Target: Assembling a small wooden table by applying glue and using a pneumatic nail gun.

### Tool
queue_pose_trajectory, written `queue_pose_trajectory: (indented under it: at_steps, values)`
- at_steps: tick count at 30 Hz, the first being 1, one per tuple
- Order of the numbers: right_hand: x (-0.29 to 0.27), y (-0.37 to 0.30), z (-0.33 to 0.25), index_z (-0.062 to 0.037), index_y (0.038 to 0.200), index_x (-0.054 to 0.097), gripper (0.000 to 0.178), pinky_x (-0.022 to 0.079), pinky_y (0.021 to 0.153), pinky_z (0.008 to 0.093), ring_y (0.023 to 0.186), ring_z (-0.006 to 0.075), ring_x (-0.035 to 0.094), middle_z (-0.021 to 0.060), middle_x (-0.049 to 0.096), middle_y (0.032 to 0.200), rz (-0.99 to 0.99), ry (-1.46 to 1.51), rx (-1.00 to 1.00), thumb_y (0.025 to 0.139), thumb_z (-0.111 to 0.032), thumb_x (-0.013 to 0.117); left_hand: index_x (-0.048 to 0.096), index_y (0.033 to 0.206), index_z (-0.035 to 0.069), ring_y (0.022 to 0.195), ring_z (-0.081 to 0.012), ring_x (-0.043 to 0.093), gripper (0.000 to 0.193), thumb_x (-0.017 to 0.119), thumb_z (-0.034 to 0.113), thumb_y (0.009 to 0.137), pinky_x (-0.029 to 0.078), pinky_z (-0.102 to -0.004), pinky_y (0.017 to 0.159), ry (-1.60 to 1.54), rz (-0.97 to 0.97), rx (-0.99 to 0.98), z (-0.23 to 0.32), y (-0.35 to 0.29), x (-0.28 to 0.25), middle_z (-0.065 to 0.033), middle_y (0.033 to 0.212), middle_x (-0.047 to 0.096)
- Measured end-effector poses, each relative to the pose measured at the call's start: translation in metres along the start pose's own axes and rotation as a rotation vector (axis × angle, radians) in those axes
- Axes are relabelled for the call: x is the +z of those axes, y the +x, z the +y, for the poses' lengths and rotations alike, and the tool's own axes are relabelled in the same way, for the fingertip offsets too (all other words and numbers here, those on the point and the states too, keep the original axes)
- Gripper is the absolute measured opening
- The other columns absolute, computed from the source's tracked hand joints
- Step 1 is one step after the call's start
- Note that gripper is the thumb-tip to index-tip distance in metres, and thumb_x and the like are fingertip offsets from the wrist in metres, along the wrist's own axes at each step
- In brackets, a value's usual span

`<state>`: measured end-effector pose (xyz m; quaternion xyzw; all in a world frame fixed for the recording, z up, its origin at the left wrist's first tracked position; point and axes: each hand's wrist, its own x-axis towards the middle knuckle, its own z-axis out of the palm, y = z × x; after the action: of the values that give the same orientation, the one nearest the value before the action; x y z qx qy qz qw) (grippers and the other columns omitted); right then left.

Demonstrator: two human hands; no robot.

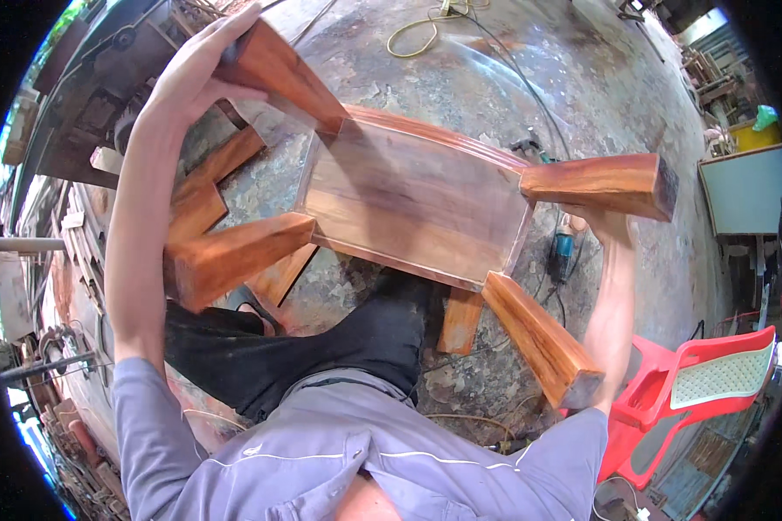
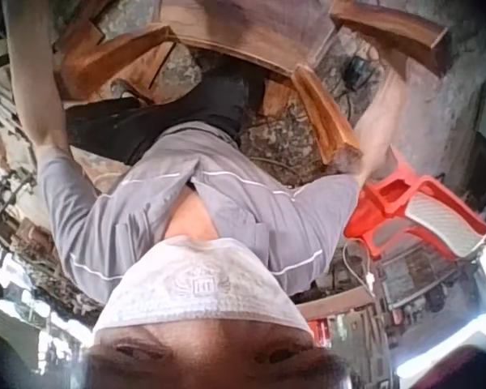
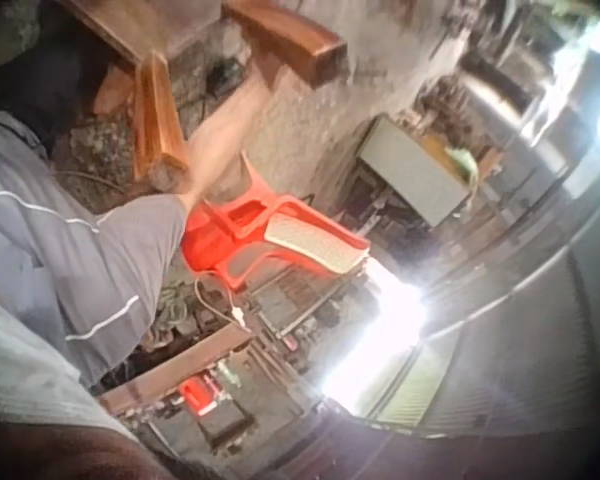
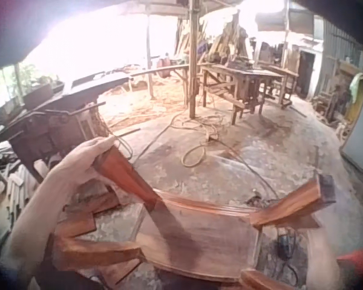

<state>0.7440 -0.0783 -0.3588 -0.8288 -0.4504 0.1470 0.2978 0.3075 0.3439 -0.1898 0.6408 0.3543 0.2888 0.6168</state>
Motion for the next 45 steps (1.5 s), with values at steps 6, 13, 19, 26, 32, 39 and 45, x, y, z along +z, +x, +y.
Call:
queue_pose_trajectory:
  at_steps: [6,13,19,26,32,39,45]
  values:
    - [0.010,0.033,0.000,-0.0068,0.141,0.055,0.080,0.061,0.091,0.0476,0.129,0.0295,0.057,0.0140,0.063,0.135,-0.018,0.254,0.283,0.068,-0.007,0.089,0.049,0.153,0.014,0.140,-0.0320,0.047,0.060,0.066,0.038,0.101,0.061,-0.0589,0.093,0.444,-0.153,0.237,-0.016,0.079,-0.006,-0.0096,0.156,0.041]
    - [0.017,0.079,-0.003,-0.0150,0.157,0.035,0.065,0.054,0.095,0.0734,0.141,0.0474,0.044,0.0174,0.043,0.157,0.051,1.118,0.500,0.107,-0.056,0.034,0.047,0.155,0.019,0.145,-0.0318,0.039,0.052,0.059,0.035,0.106,0.057,-0.0599,0.100,0.145,-0.022,-0.102,-0.017,0.125,0.037,-0.0084,0.161,0.033]
    - [0.030,0.091,0.002,-0.0145,0.154,0.039,0.056,0.054,0.093,0.0727,0.140,0.0444,0.044,0.0170,0.045,0.154,0.083,1.109,0.489,0.108,-0.046,0.033,0.036,0.160,0.018,0.142,-0.0267,0.042,0.074,0.072,0.036,0.098,0.057,-0.0505,0.105,0.051,-0.108,-0.243,-0.035,0.167,0.007,-0.0112,0.156,0.039]
    - [0.050,-0.009,0.025,0.0007,0.143,0.049,0.062,0.050,0.107,0.0562,0.131,0.0351,0.054,0.0216,0.053,0.140,0.120,1.293,0.558,0.112,-0.051,0.035,0.037,0.160,0.013,0.142,-0.0321,0.047,0.070,0.064,0.038,0.100,0.044,-0.0440,0.115,1.481,-0.403,0.638,-0.017,0.120,-0.042,-0.0185,0.160,0.039]
    - [0.261,-0.325,0.071,-0.0109,0.080,0.054,0.037,0.044,0.048,0.0368,0.058,0.0190,0.060,0.0035,0.056,0.067,1.193,1.238,1.059,0.109,-0.032,0.046,0.057,0.145,0.005,0.139,-0.0285,0.051,0.051,0.059,0.036,0.106,0.036,-0.0418,0.118,1.330,-0.432,0.515,-0.023,-0.066,-0.040,-0.0150,0.147,0.058]
    - [0.475,-0.636,0.018,0.0096,0.101,0.070,0.031,0.059,0.062,0.0408,0.080,0.0306,0.077,0.0210,0.074,0.091,0.881,0.736,2.045,0.093,-0.020,0.063,0.064,0.133,0.003,0.119,-0.0239,0.060,0.036,0.061,0.027,0.106,0.044,-0.0373,0.107,1.191,-0.353,0.452,-0.045,-0.010,-0.056,-0.0115,0.125,0.069]
    - [0.450,-0.762,0.032,0.0031,0.127,0.064,0.055,0.050,0.103,0.0481,0.123,0.0399,0.064,0.0273,0.068,0.126,0.677,0.260,2.057,0.083,-0.029,0.072,0.063,0.137,0.002,0.121,-0.0265,0.062,0.040,0.062,0.025,0.103,0.047,-0.0400,0.106,1.226,-0.333,0.544,-0.044,-0.012,-0.065,-0.0163,0.130,0.068]
